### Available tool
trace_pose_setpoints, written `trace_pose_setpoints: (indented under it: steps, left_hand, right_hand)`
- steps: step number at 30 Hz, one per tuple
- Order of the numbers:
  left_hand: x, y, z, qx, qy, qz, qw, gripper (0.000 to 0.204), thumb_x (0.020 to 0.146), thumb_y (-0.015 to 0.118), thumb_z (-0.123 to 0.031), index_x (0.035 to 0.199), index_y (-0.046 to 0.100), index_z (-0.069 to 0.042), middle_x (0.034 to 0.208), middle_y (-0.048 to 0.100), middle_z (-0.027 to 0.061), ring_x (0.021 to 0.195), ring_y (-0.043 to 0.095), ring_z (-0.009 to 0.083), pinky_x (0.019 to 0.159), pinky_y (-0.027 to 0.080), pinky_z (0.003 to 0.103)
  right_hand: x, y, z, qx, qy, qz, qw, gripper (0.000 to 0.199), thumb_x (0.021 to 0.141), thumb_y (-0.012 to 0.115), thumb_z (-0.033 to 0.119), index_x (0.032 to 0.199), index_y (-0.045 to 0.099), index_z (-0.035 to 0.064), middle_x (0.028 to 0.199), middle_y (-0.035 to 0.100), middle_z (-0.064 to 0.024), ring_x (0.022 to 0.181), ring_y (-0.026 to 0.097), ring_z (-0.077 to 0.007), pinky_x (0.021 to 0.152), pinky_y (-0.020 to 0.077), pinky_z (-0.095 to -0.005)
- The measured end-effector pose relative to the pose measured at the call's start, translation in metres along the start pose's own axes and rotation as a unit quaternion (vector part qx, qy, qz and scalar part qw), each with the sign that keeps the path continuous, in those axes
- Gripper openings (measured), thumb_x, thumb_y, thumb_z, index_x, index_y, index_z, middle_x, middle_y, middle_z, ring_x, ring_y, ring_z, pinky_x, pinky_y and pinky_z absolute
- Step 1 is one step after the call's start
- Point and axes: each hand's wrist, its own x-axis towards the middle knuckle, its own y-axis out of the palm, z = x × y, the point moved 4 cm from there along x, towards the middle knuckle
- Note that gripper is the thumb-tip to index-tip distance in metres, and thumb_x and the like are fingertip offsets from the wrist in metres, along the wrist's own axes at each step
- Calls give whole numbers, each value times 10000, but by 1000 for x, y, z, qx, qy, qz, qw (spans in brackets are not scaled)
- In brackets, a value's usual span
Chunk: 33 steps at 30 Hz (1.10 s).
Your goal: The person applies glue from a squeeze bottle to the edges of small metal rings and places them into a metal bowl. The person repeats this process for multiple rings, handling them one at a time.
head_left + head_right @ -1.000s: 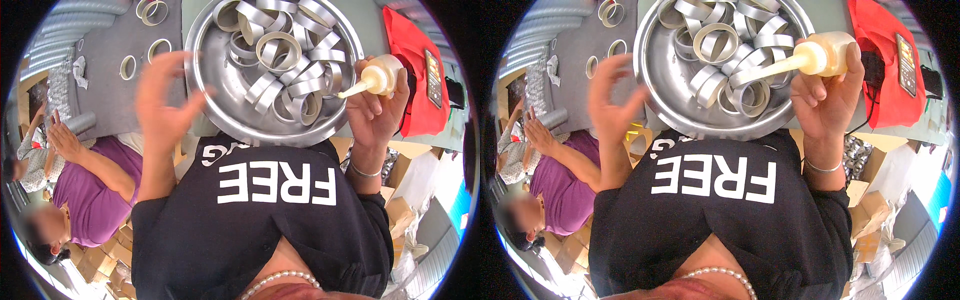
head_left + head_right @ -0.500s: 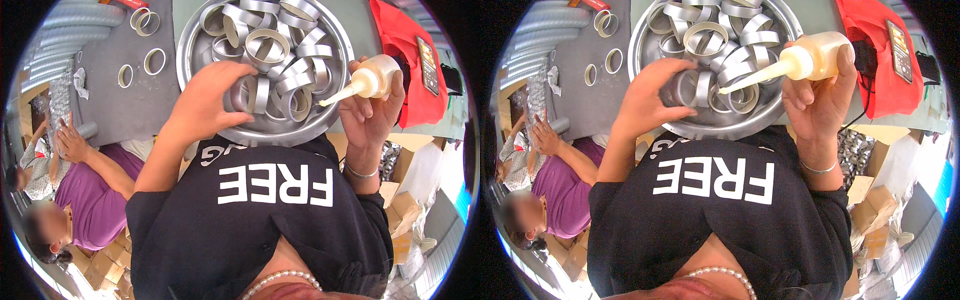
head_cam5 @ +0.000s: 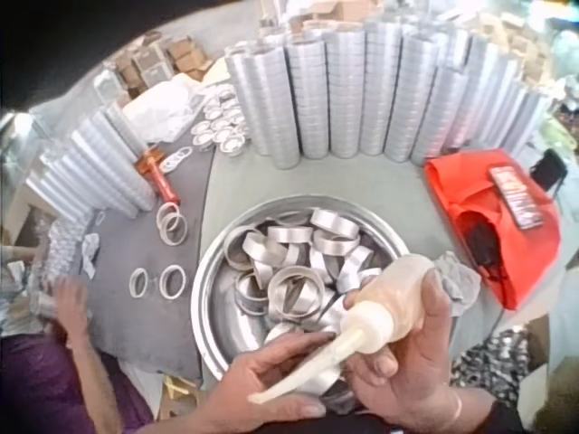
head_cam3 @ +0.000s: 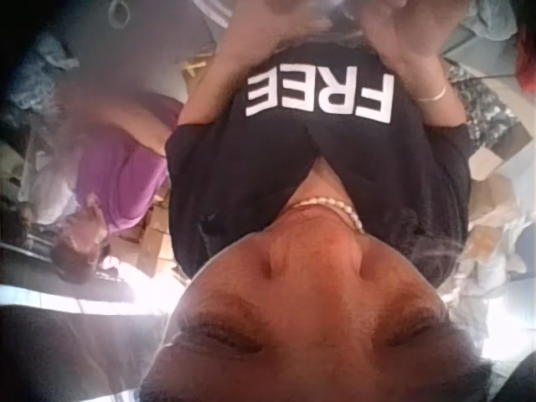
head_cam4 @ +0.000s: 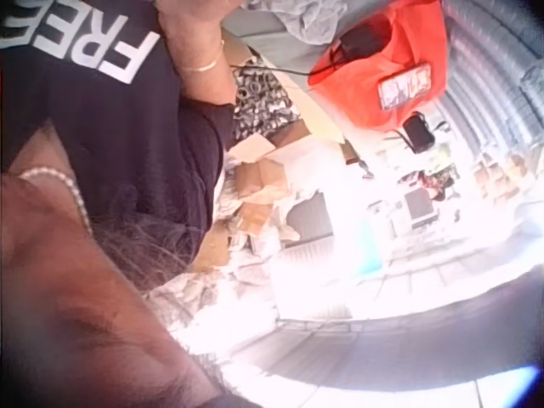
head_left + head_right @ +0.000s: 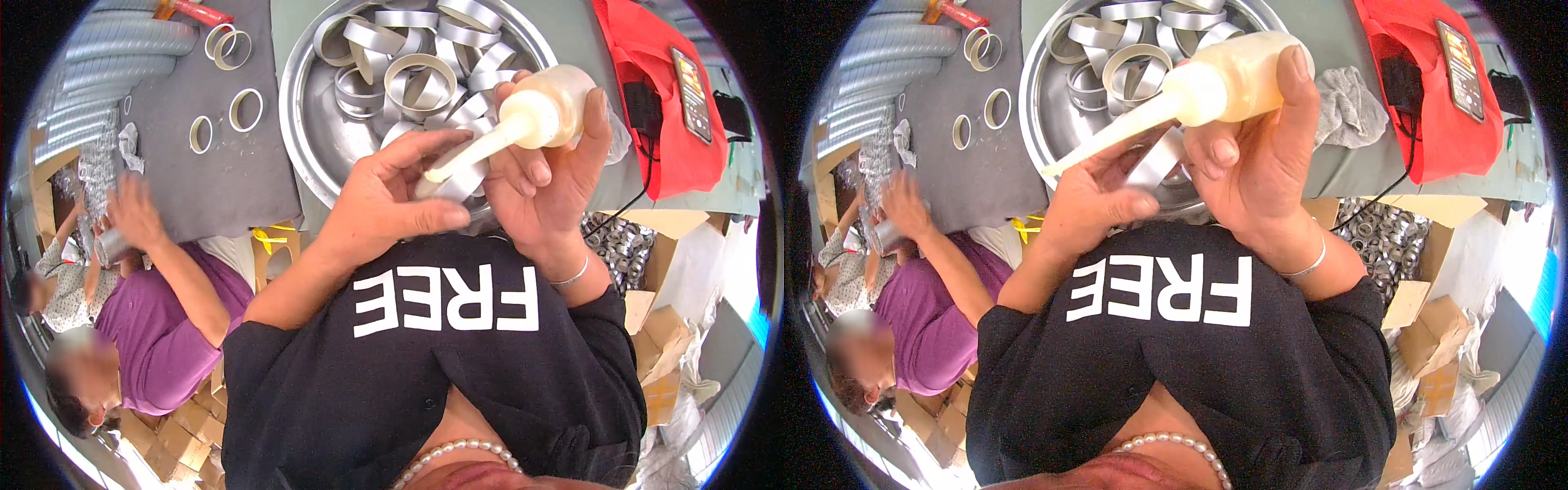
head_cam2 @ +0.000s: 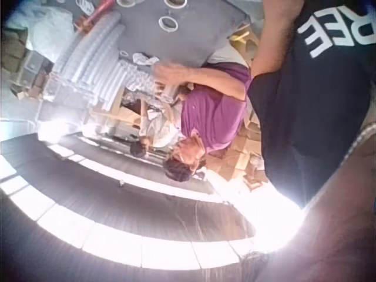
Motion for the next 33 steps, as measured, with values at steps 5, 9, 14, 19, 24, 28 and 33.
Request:
trace_pose_setpoints:
  steps: [5,9,14,19,24,28,33]
  left_hand:
    - [-6,0,-7,-23,-44,33,998,787,674,815,-37,1359,426,-40,1239,524,69,1232,464,198,930,485,343]
    - [-10,-5,-22,-118,-47,10,992,753,688,771,-11,1339,396,-72,1164,549,96,1183,528,247,869,536,341]
    - [-24,-10,-17,-166,-83,-9,983,653,835,691,-322,1323,384,-17,1055,561,140,952,656,318,665,612,353]
    - [-26,-6,-15,-175,-108,-1,979,714,869,606,-516,1286,388,20,1032,559,144,919,662,328,633,614,342]
    - [-26,-5,-19,-143,-105,1,984,687,847,655,-478,1278,395,-12,1040,566,141,908,666,321,640,610,350]
    - [-25,-6,-30,-99,-79,-22,992,669,784,771,-298,1281,399,-48,1085,560,128,958,655,291,706,599,351]
    - [-24,-9,-39,-11,49,-13,999,824,597,872,-45,1277,407,-72,1167,515,101,1094,596,250,794,579,340]
  right_hand:
    - [-4,4,6,-26,-50,-12,998,678,892,507,570,1215,490,-26,1082,646,-183,452,474,-37,402,383,-156]
    - [-20,-10,41,-208,-296,30,932,827,804,573,642,1262,426,-31,1090,598,-174,561,526,-95,492,459,-212]
    - [-50,12,51,-442,-444,266,733,811,731,772,469,1253,415,-38,1115,506,-232,730,591,-251,560,503,-292]
    - [-54,34,38,-534,-427,364,633,816,707,823,377,1280,381,0,1155,504,-266,706,617,-264,564,521,-331]
    - [-60,44,40,-609,-390,344,599,761,703,826,338,1261,405,38,1183,513,-269,732,630,-275,578,528,-339]
    - [-60,43,34,-615,-398,315,604,727,710,820,333,1245,423,43,1152,541,-257,748,629,-282,579,520,-341]
    - [-60,49,35,-597,-415,275,628,640,695,824,319,1152,472,42,1053,596,-238,713,628,-268,565,507,-315]
